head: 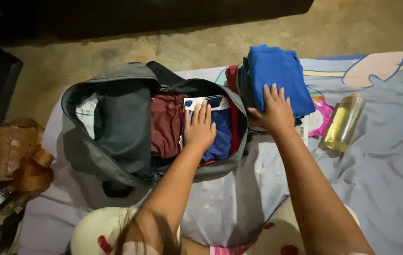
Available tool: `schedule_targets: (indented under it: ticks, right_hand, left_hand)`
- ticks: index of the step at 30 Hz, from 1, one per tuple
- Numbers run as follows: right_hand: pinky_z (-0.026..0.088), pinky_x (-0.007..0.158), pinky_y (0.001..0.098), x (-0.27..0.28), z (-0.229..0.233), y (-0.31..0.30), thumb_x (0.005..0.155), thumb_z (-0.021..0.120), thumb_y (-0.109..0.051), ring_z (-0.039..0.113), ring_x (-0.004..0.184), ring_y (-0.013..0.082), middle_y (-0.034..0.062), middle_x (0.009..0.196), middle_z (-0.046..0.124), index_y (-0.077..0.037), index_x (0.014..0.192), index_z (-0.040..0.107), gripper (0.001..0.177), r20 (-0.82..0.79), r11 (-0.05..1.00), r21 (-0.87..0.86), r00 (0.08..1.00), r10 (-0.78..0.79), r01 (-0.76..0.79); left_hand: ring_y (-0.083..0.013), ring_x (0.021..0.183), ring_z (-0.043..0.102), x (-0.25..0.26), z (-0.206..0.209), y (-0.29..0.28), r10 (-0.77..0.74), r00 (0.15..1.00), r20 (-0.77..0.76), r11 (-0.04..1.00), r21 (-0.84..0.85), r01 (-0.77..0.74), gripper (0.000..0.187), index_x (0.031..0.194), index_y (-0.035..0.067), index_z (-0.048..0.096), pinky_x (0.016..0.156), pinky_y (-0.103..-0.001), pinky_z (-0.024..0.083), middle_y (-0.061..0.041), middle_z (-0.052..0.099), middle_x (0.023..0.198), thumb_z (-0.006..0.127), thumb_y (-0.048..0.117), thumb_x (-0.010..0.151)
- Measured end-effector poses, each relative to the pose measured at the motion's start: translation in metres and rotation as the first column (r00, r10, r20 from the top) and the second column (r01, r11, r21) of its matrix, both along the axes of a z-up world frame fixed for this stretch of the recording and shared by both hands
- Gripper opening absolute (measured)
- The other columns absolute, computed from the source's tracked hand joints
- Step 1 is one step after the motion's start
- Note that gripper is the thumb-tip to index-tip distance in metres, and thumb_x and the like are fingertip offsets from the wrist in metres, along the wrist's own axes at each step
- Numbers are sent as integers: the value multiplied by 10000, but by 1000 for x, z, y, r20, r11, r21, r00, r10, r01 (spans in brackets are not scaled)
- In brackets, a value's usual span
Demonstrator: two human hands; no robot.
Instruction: The person packs a gray backpack with folded clothes and a small box. They place items one by one into the bag, adjusting and rearranging them to fit.
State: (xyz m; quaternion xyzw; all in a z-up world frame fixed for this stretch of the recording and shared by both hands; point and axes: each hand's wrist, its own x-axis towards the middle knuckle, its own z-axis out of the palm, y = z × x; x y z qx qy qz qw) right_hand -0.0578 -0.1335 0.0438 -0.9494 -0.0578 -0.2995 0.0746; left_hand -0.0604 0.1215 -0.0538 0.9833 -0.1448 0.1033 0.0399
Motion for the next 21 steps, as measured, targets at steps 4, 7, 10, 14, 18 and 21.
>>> schedule_targets:
  ticks: [4,7,10,14,18,21]
  right_hand:
    - [497,921,485,14,-8,-24,974,697,-405,659,1064,428,260,1172,688,-138,1364,684,473,-313,879,425,946,-81,215]
    - [528,818,451,22,3,-37,1001,691,-382,700,916,399,248,1003,716,-110,1251,733,372,-271,815,529,957,-102,237]
    - [531,786,431,22,33,-42,1019,697,-334,710,889,360,218,978,726,-80,1194,733,310,-110,808,577,991,-70,121]
    - [534,774,400,6,79,-35,1034,667,-291,693,855,330,185,916,729,-93,1195,718,260,-146,698,710,989,16,94]
    - [531,753,413,-20,97,15,1028,653,-200,703,837,329,202,921,722,-90,1177,741,205,-109,800,596,979,173,-75]
    - [559,809,447,-59,79,72,842,648,-114,725,942,357,200,1069,734,-97,1248,687,408,-187,796,525,871,455,-303]
  left_hand:
    - [-223,1560,153,-26,-1,-1,-23,999,47,994,-105,28,682,1614,215,304,1228,-586,90,8,216,1702,416,485,998]
    - [-241,1557,153,-34,-5,8,-62,993,-97,996,-64,56,622,1602,250,316,1221,-610,78,-15,225,1684,392,476,1027]
    - [-262,1536,155,-23,2,9,-88,974,-210,994,-89,71,643,1597,232,287,1192,-621,56,-24,223,1670,374,478,1009]
    - [-260,1541,276,-8,29,-12,-182,952,-245,841,-541,22,588,1552,180,433,1232,-608,165,-63,356,1652,360,543,1095]
    - [-287,1370,488,7,78,-41,-535,786,-309,-219,-848,-482,748,1519,235,440,1100,-561,367,-30,502,1522,339,724,962]
    - [-325,1217,590,0,95,-27,-697,705,-132,-605,-420,-677,843,1436,124,495,1022,-519,459,-111,588,1376,475,749,871]
